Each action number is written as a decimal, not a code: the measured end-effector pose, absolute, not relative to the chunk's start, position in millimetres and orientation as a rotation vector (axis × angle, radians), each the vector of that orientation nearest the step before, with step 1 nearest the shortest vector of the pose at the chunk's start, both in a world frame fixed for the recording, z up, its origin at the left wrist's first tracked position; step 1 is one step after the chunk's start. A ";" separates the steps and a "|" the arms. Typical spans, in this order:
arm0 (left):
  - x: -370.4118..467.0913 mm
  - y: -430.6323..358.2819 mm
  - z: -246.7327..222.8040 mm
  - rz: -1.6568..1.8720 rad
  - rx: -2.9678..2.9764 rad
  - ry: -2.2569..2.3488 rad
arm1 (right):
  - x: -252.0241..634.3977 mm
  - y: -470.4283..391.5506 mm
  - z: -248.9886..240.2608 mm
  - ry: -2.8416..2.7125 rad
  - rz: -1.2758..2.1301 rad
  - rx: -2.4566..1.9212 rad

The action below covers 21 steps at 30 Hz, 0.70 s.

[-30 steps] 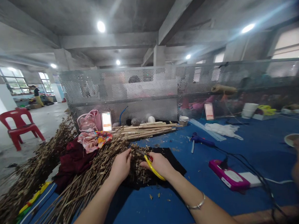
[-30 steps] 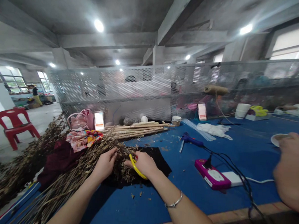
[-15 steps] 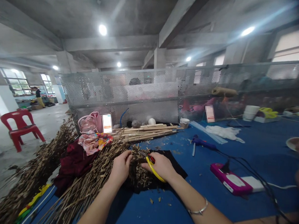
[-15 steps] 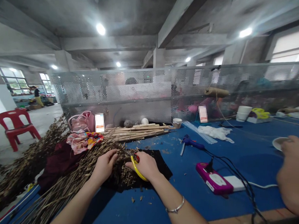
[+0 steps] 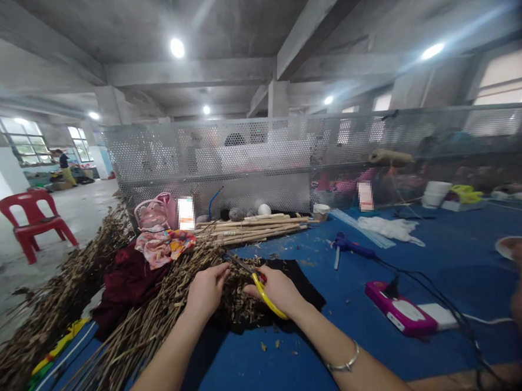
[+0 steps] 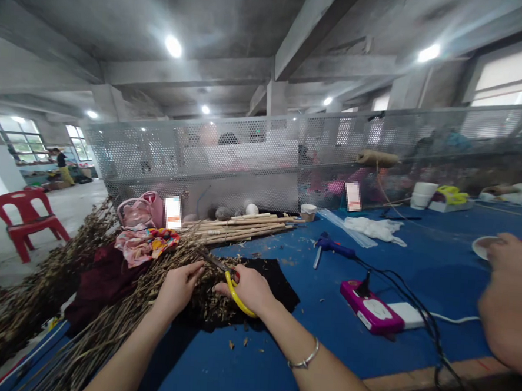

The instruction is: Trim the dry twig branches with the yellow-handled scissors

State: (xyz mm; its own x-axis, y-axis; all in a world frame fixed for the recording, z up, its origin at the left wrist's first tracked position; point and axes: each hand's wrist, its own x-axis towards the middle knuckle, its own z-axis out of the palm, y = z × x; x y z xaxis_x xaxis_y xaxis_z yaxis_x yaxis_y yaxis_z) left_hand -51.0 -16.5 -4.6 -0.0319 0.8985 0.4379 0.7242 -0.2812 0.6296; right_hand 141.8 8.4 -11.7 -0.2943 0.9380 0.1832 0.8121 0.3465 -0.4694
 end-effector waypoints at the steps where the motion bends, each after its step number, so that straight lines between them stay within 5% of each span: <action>1: -51.3 -16.7 -4.2 1.217 2.005 1.742 | 141.1 8.2 -11.5 -2.189 0.410 -1.529; 11: -44.0 -16.6 -6.3 1.359 1.931 1.692 | 140.1 7.5 -7.7 -2.140 0.333 -1.581; 21: -46.9 -20.3 0.2 1.074 2.208 1.851 | 138.8 1.9 -6.2 -2.199 0.382 -1.490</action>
State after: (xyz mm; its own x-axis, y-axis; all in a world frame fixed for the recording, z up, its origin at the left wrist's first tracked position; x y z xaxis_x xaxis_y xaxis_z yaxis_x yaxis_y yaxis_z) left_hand -46.9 -20.3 0.2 0.0326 0.8869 0.4607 0.8403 -0.2739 0.4679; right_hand 138.8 1.9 -6.2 -0.3125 0.9259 0.2122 0.8001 0.3770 -0.4667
